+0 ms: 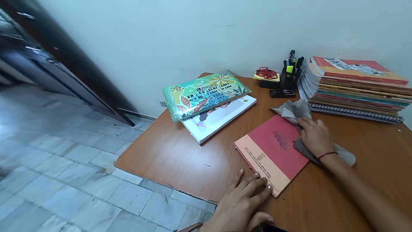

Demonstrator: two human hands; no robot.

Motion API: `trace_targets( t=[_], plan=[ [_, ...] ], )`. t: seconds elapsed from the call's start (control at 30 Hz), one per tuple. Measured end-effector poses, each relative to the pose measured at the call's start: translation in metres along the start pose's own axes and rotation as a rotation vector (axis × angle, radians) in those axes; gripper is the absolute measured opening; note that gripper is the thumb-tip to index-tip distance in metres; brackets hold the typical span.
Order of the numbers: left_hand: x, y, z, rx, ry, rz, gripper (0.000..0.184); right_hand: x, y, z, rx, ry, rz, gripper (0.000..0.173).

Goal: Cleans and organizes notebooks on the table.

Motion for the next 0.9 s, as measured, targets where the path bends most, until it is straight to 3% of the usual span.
trace_targets(
  t=[0.1, 0.23, 0.33, 0.5, 0.67, 0.73, 0.83, 0.9],
  plan=[
    [0.001, 0.000, 0.000, -0.007, 0.002, 0.008, 0.046, -0.026, 0.039, -0.005, 0.081, 0.020, 0.153, 0.036],
    [0.002, -0.001, 0.003, -0.031, -0.006, 0.029, 0.041, -0.081, 0.113, -0.008, 0.260, 0.238, 0.573, 0.045],
    [0.002, -0.003, 0.005, -0.033, -0.012, 0.042, 0.038, -0.087, 0.121, -0.010, 0.286, 0.234, 0.741, 0.048],
    [0.003, -0.002, 0.004, -0.059, 0.009, 0.043, 0.036, -0.043, 0.067, -0.014, 0.163, 0.023, 0.575, 0.042],
    [0.002, -0.001, 0.001, -0.026, -0.013, 0.023, 0.037, 0.013, -0.019, 0.003, 0.066, 0.080, 0.089, 0.041],
    [0.002, -0.001, 0.001, -0.027, -0.017, 0.027, 0.036, 0.016, -0.029, 0.005, 0.047, 0.058, -0.024, 0.039],
    [0.003, -0.002, 0.002, -0.043, -0.023, 0.041, 0.034, -0.002, -0.002, 0.000, 0.048, -0.096, 0.132, 0.038],
    [0.003, -0.001, 0.001, -0.048, -0.032, 0.045, 0.033, -0.025, 0.035, -0.004, 0.142, -0.066, 0.248, 0.039]
  ],
)
Point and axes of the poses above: each hand's wrist, its own x-axis towards the middle knuckle, its own z-axis out of the back of the hand, y = z × x, the point moved 4 cm from there along x, towards the middle knuckle, and after that the axes turned 8 degrees about y, right-handed, at the moved point
